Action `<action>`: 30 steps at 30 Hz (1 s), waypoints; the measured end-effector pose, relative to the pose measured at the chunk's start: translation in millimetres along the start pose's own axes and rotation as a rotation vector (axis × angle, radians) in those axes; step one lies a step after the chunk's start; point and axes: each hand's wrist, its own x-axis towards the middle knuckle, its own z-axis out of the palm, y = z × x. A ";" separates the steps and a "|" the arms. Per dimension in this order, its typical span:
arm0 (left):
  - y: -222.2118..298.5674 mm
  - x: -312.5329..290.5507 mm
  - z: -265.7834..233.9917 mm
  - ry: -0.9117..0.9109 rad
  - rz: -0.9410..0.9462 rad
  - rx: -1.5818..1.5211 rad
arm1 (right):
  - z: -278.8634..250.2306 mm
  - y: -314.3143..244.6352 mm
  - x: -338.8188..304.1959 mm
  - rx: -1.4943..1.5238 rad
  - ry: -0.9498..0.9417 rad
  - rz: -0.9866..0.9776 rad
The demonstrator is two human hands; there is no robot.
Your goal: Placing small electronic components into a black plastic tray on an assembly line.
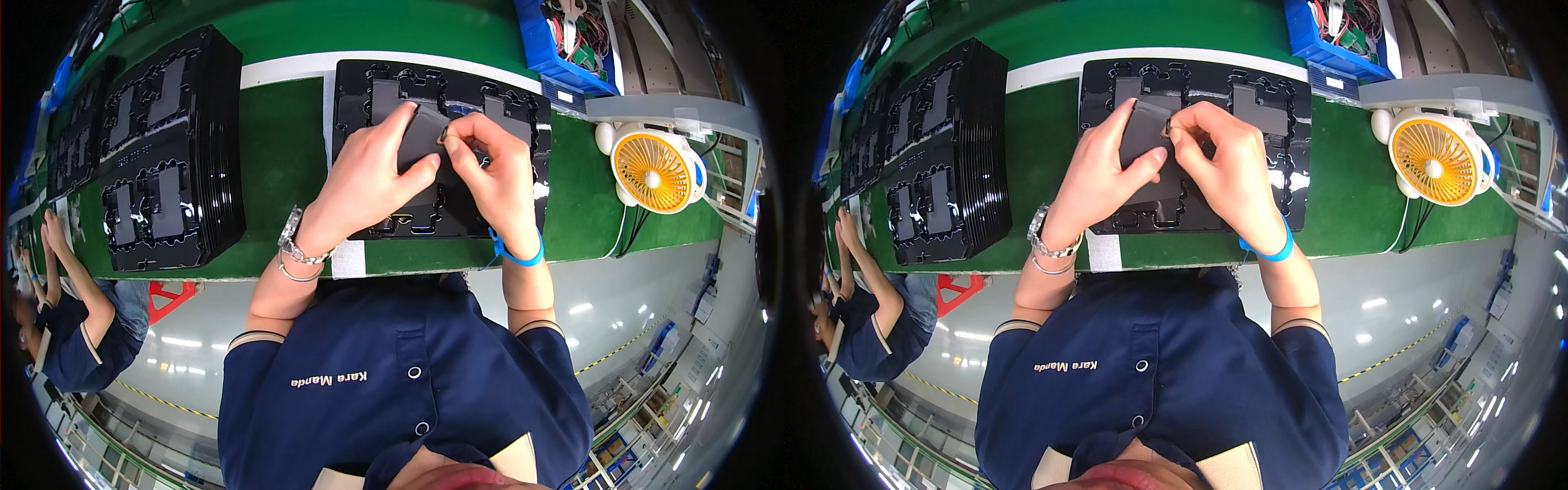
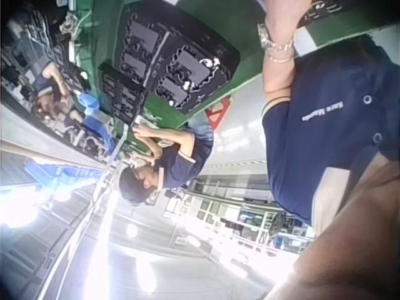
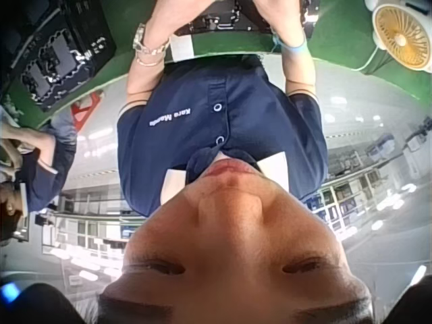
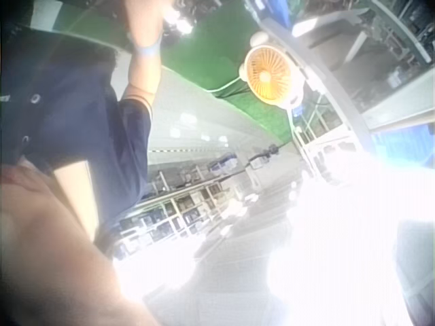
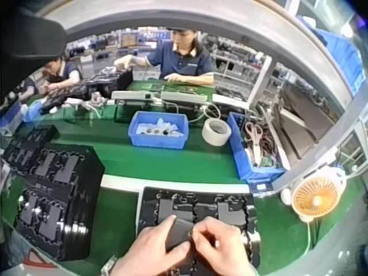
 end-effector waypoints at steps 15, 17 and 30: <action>4.9 2.9 -3.7 -0.059 -0.146 -0.146 | -1.4 3.6 1.4 0.155 -0.074 0.093; 0.6 2.2 -2.6 -0.058 -0.114 -0.117 | 0.2 5.4 0.2 0.128 -0.067 0.065; 9.8 2.6 -5.8 -0.008 -0.122 -0.254 | 3.0 0.2 -2.9 0.408 -0.050 0.186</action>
